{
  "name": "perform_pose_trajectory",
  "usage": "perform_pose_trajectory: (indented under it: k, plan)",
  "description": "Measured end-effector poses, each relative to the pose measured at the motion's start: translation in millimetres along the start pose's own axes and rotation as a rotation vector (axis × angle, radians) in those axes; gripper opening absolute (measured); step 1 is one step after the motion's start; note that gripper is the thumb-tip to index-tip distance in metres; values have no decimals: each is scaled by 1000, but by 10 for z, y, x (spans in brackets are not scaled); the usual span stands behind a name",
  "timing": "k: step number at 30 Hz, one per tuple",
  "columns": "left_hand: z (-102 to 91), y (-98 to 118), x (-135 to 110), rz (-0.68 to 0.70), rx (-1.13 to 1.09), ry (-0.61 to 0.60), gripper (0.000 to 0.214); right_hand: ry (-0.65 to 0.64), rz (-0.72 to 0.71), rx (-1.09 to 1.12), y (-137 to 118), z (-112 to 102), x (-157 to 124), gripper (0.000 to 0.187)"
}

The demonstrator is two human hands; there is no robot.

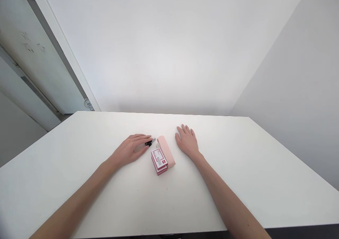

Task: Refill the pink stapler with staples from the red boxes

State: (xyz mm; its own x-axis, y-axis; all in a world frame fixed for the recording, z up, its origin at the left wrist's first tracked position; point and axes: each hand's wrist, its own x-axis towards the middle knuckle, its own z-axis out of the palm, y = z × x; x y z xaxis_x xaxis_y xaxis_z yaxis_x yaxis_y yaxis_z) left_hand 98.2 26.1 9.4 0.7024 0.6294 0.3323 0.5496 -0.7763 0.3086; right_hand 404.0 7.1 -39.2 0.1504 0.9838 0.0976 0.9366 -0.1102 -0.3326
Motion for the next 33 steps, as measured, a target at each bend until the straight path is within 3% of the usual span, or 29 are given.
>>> perform_pose_trajectory:
  k: [7, 18, 23, 26, 29, 33]
  plan:
    - [-31, -208, 9, -239, 54, 91, 44, -3, -20, -2, -24, -18, -25, 60]
    - [-423, -911, -299, -697, 289, 367, 43, -14, -117, 17, -222, -28, -136, 59]
    - [-529, -1031, -381, -866, 311, 402, 41, -4, -104, 61, -210, -39, -134, 59]
    - [-555, -1025, -390, -923, 278, 436, 48, 21, -84, 216, -242, -91, -162, 55]
    - [-553, -1018, -387, -958, 230, 491, 63, 37, -61, 557, -314, -167, -205, 45]
    - [-532, -1038, -399, -976, 213, 538, 61, -37, -58, 856, -399, -250, -243, 48]
